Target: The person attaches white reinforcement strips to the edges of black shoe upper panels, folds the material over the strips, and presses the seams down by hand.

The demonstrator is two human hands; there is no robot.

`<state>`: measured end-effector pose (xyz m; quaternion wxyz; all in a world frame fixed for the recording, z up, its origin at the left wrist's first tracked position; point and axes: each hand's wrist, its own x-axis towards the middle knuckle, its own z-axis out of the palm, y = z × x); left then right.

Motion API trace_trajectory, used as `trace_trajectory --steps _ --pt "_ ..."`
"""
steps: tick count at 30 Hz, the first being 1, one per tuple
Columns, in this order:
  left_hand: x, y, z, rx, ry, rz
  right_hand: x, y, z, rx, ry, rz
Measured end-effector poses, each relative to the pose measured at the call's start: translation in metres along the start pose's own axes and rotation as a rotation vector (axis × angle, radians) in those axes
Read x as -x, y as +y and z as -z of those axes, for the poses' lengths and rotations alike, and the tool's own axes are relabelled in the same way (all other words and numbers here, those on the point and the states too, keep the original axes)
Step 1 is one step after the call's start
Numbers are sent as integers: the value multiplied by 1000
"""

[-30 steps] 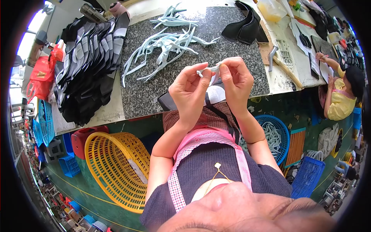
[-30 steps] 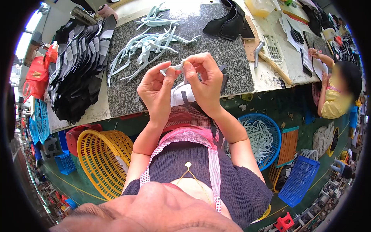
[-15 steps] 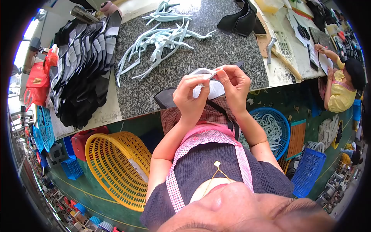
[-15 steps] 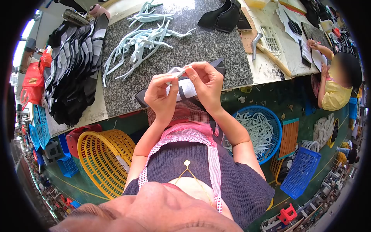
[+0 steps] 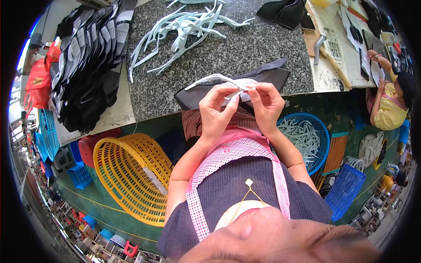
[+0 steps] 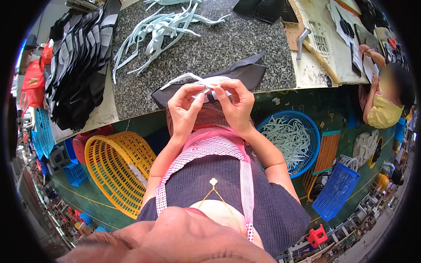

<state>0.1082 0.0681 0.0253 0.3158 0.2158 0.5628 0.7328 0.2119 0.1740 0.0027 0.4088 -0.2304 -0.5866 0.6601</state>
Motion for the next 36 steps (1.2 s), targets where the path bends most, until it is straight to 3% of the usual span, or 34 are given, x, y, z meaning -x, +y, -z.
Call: trace_trajectory --steps 2,10,15,19,25,28,30,34,36 --pt "1 1 2 34 -2 57 0 1 0 72 -28 114" --pt "3 4 -2 -134 51 86 4 3 7 280 -81 221" --pt "7 -13 1 -330 78 -148 9 7 10 313 -139 275" --pt "10 -18 -1 -491 109 -303 15 9 4 200 -86 189" --pt "13 -23 0 -537 122 -329 20 12 0 4 -86 96" --pt "15 -33 3 -234 110 -170 20 7 -6 -252 -37 -77" --pt "16 -33 1 -238 122 -209 20 1 -8 -283 -38 -134" --pt "16 -33 4 -391 108 -402 21 1 -1 98 -198 79" --pt "17 -31 4 -459 121 -431 19 -1 -2 218 -140 112"
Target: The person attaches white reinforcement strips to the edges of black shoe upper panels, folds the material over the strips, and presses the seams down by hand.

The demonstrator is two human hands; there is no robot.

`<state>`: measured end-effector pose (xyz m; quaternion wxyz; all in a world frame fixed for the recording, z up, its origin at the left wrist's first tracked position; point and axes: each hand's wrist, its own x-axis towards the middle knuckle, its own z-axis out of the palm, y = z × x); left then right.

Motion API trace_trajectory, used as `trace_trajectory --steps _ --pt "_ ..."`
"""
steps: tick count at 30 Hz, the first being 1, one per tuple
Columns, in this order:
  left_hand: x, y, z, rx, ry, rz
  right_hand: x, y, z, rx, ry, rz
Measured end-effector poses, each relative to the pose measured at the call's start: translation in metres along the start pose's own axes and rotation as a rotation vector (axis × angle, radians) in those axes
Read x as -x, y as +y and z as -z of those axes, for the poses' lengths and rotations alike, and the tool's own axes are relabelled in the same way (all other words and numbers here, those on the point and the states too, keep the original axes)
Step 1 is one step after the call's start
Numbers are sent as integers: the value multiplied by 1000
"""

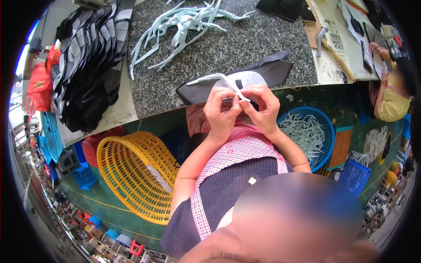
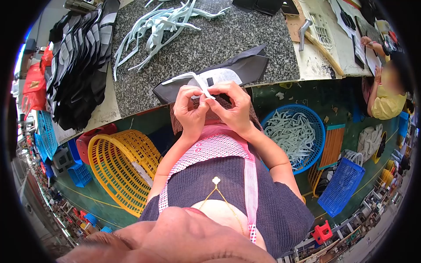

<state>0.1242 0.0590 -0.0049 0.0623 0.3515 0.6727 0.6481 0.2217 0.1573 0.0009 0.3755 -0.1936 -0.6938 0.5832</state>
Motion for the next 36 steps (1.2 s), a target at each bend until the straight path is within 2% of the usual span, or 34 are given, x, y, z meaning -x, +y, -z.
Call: trace_trajectory --steps 2,5,8,11,14,17,23,29,32,36 --pt "0 9 0 -35 -11 42 -1 1 2 130 7 50" --pt "-3 1 -3 -60 -7 -77 -5 -2 3 122 32 7" --pt "-6 5 -3 65 -30 72 -7 3 7 174 26 54" --pt "-5 5 -2 243 -33 159 -12 3 10 298 16 243" --pt "-5 9 2 270 -26 293 -10 5 12 333 -42 309" --pt "-5 5 2 267 -13 272 -9 8 12 324 -52 361" --pt "-3 10 3 208 -44 315 -2 12 11 309 -26 304" --pt "-4 8 1 174 -33 269 4 10 2 145 5 24" --pt "-3 3 2 154 -70 224 6 7 -3 -290 74 -375" --pt "-3 4 3 290 -120 284 2 8 5 -506 5 -458"
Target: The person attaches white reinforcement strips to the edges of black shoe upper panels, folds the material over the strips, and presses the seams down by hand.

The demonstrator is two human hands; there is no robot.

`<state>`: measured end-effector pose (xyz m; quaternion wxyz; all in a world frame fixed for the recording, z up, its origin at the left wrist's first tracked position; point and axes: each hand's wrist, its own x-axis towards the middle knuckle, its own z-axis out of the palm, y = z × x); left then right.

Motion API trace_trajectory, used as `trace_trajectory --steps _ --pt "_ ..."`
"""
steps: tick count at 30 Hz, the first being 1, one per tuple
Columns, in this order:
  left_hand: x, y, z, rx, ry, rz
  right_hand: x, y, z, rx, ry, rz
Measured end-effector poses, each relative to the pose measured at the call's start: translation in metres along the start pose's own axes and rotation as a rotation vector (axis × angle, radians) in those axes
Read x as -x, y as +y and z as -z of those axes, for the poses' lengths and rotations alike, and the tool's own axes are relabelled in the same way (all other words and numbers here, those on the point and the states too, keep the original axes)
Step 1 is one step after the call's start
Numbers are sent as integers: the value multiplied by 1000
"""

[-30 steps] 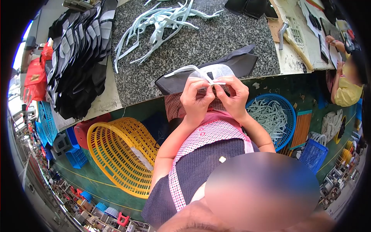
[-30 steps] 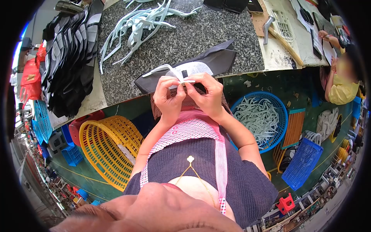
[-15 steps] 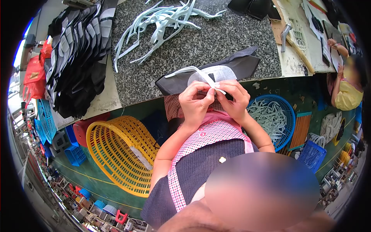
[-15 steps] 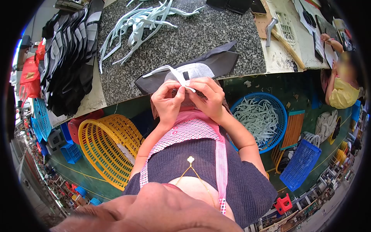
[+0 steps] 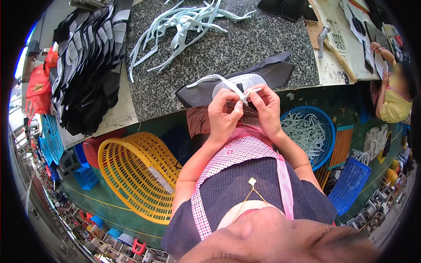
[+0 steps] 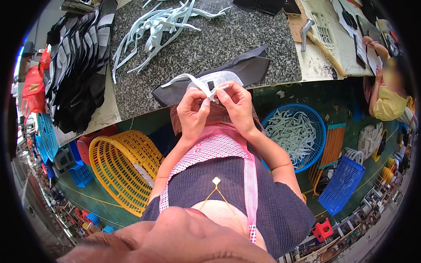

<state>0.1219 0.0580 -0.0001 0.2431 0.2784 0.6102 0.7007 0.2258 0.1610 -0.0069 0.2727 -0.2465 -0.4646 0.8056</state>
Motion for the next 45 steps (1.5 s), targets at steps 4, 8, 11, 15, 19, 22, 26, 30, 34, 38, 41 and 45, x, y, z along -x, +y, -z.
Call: trace_trajectory --steps 4,8,11,15,19,22,26,30,34,38,41,45 --pt "1 -4 3 -32 -29 -59 2 -11 -3 162 -60 48" --pt "2 -1 6 -54 -33 -103 3 -16 -5 484 -73 236" --pt "2 1 8 -73 -49 -82 0 -21 -3 568 -71 269" --pt "3 -1 15 20 -140 -53 0 -25 1 477 -109 174" --pt "4 -6 16 66 -188 -60 3 -19 -2 290 -51 40" --pt "5 -5 19 44 -187 -32 5 -18 -1 507 -43 195" --pt "8 11 21 -31 -226 75 5 -22 -4 800 -93 547" --pt "3 14 18 -150 -219 -14 9 -22 0 420 -87 125" --pt "6 11 22 -65 -248 -19 2 -14 12 25 -164 -47" --pt "8 11 22 -6 -224 -58 8 -16 6 109 -191 55" --pt "9 12 22 20 -205 -65 10 -22 -4 361 -199 252" --pt "7 14 24 -31 -190 -141 5 -29 -5 660 -162 460"
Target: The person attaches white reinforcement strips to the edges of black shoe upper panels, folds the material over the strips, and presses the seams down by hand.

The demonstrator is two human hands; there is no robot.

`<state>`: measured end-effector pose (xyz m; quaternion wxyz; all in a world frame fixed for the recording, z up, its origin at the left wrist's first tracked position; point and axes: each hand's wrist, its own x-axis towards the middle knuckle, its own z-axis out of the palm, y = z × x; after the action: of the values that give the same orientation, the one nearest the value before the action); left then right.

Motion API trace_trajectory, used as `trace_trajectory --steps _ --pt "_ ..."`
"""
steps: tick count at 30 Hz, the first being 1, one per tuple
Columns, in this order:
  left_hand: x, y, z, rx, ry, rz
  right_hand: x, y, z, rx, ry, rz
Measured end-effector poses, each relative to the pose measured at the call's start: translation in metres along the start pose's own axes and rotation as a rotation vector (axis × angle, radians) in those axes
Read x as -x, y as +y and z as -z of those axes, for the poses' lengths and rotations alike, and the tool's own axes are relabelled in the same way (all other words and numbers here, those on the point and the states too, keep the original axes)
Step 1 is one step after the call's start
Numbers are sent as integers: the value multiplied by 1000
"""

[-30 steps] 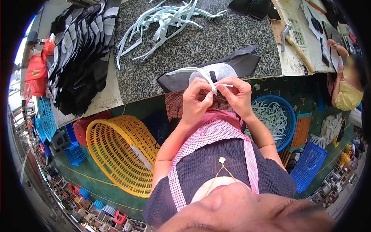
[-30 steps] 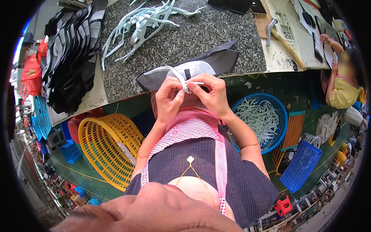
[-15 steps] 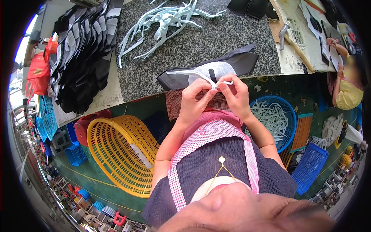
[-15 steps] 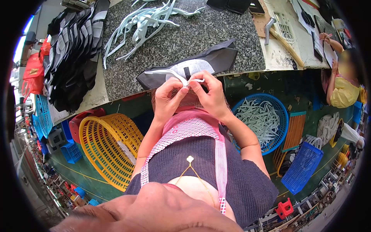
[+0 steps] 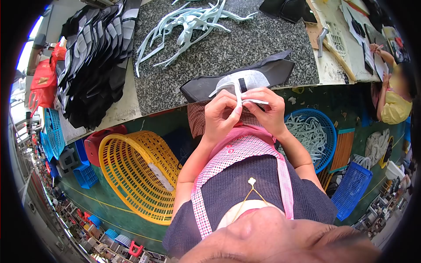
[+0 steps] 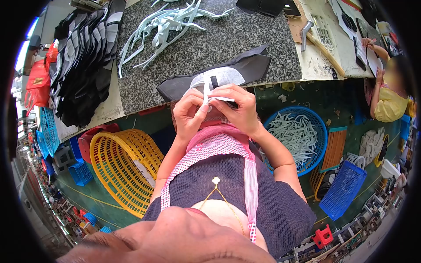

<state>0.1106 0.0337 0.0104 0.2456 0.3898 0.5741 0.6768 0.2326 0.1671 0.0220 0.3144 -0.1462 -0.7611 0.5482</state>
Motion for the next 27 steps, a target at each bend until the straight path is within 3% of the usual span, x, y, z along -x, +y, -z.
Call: trace_trajectory --steps 11,18,21,22,25,27 --pt "-12 6 0 -220 35 -245 -8 -4 -5 148 -4 145" --pt "-17 -3 -3 -116 46 -138 -16 0 -5 143 47 94" --pt "-20 -10 -4 2 47 -109 -13 6 -6 -115 57 -197" --pt "-23 -9 -6 38 50 -101 -13 3 -9 -396 95 -346" --pt "-26 -10 -2 86 32 -17 -15 4 -7 -508 122 -416" --pt "-26 -7 1 117 14 77 -17 6 -6 -186 124 -182"
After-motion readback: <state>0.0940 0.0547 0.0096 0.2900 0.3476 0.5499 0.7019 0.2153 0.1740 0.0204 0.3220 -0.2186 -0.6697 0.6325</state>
